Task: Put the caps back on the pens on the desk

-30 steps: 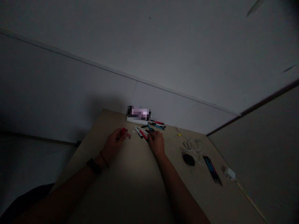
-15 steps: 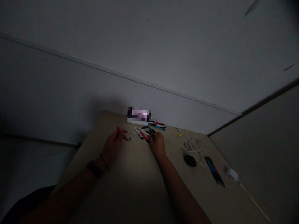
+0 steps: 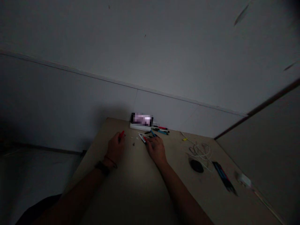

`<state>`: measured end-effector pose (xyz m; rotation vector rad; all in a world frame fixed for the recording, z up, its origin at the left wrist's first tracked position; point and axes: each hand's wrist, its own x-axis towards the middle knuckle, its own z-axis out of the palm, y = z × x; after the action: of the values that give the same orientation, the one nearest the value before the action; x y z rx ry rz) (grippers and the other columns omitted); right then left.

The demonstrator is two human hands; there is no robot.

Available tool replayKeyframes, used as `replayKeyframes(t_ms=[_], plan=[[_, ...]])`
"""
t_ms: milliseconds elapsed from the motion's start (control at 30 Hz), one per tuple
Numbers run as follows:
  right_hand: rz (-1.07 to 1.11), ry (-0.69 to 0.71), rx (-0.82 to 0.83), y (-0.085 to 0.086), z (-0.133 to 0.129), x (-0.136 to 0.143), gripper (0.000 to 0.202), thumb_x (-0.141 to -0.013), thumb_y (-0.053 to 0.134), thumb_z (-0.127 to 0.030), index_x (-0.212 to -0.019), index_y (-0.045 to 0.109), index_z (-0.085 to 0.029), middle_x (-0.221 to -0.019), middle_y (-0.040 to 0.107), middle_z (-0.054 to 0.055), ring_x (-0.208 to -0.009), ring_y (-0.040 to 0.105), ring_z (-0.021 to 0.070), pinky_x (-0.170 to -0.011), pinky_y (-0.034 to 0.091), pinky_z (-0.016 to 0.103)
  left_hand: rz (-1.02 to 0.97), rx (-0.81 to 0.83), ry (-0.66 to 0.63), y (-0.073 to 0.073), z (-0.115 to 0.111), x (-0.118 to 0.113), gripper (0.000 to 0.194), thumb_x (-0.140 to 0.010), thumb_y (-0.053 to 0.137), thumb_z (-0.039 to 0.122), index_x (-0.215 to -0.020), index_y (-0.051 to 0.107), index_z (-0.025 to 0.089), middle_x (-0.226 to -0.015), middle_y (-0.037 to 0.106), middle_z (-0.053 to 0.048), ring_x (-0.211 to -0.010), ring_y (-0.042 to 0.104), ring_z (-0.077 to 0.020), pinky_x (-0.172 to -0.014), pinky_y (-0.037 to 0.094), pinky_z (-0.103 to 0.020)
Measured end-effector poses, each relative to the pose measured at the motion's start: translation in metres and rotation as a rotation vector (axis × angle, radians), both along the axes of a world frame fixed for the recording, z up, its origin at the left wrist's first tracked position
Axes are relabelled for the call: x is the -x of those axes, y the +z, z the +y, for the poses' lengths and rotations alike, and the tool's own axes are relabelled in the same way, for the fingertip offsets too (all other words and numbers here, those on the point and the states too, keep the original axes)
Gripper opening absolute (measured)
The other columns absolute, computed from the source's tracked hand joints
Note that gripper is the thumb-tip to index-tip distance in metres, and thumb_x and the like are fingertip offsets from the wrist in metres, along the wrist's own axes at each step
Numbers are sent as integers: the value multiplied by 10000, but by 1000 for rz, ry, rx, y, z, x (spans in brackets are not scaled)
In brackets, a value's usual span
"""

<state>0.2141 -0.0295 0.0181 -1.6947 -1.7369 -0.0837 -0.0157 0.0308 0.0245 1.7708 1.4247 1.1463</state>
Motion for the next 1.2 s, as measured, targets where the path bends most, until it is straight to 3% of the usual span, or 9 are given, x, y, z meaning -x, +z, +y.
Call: replayKeyframes(t_ms=[167, 300, 633, 833, 1200], plan=[[30, 107, -7, 0, -3, 10, 197, -951, 553, -258, -970, 739, -199, -949, 697, 94, -932, 610, 248, -862, 470, 394, 409, 4, -235, 6, 24, -1, 327, -941, 551, 367, -1197, 688, 216, -1072, 762, -83, -971, 701, -237, -855, 502, -318], [57, 117, -14, 2, -4, 14, 196, -954, 543, -246, -962, 734, -202, -953, 706, 94, -935, 605, 251, -857, 473, 402, 554, 10, -298, 9, 29, -5, 327, -960, 544, 425, -1183, 720, 263, -1184, 749, -69, -1102, 676, -265, -927, 484, -346], [88, 150, -27, 3, -6, 20, 184, -945, 545, -223, -966, 726, -196, -961, 718, 93, -953, 601, 257, -880, 471, 421, 631, 18, -314, 15, 25, -8, 325, -1012, 455, 411, -1039, 724, 231, -1072, 759, -74, -989, 688, -244, -810, 462, -318], [74, 197, -39, 7, -11, 29, 191, -948, 540, -218, -988, 725, -203, -1022, 711, 105, -1003, 601, 261, -927, 477, 437, 691, 33, -314, 18, 22, -9, 258, -1005, 470, 333, -1071, 689, 214, -1064, 751, -84, -986, 687, -241, -791, 450, -313], [101, 251, -7, 9, -14, 38, 190, -959, 542, -229, -997, 728, -212, -993, 702, 101, -1084, 596, 267, -988, 476, 460, 792, 38, -336, 20, 21, -13, 262, -1013, 451, 346, -1078, 652, 192, -1044, 740, -115, -973, 693, -255, -786, 465, -328]])
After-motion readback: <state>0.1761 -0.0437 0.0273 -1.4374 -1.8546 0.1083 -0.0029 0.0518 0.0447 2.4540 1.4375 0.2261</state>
